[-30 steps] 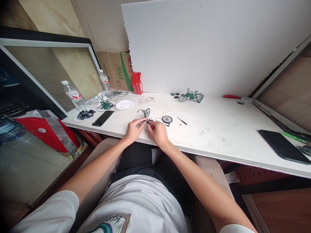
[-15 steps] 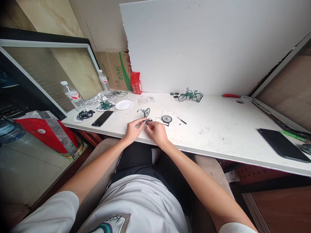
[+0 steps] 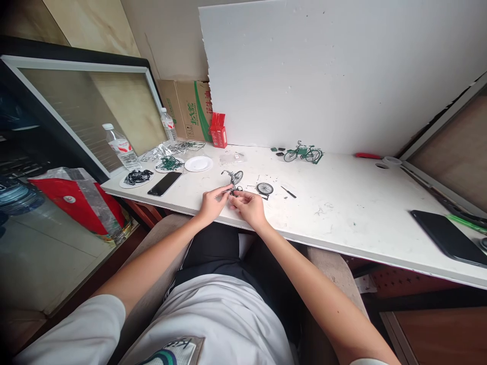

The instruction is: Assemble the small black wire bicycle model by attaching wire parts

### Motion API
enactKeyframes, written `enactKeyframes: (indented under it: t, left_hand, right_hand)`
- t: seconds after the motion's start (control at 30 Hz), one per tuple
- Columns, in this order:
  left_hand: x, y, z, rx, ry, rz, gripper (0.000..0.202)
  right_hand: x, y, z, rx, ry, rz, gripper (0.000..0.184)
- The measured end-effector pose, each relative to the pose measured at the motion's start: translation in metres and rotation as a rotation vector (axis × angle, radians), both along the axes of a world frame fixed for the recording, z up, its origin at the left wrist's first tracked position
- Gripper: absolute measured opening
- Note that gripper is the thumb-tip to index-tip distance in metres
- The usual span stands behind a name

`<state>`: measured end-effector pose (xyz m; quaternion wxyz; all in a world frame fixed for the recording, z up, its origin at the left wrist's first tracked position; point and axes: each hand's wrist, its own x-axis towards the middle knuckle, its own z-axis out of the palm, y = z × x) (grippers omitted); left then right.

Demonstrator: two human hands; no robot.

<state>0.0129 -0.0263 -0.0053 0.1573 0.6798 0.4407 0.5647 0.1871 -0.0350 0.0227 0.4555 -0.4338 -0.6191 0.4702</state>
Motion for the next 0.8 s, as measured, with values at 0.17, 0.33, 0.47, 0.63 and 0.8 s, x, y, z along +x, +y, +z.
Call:
enactKeyframes:
  t: [0.17, 0.33, 0.47, 0.63, 0.8]
  left_hand:
    - [0.0004, 0.0014, -0.0027, 0.003, -0.023, 0.002, 0.034]
    - [0.0004, 0.0013, -0.004, -0.006, -0.026, 0.008, 0.035]
    - [0.0, 0.001, -0.005, 0.028, 0.009, 0.02, 0.036]
    - [-0.0013, 0.0013, -0.007, 0.051, 0.026, 0.027, 0.037]
    - [-0.0015, 0.0018, -0.0085, 0.025, -0.019, 0.022, 0.038]
  right_hand:
    - [-0.0016, 0.0026, -0.0028, -0.018, 0.072, 0.026, 0.063]
    - [-0.0015, 0.0042, -0.005, 0.001, 0.098, 0.023, 0.063]
    - [0.0004, 0.0051, -0.0033, -0.042, 0.114, 0.022, 0.062]
    - [0.0026, 0.0065, -0.0025, -0.063, 0.11, 0.032, 0.062]
    - [0.0014, 0.0046, -0.0021, -0.018, 0.064, 0.047, 0.064]
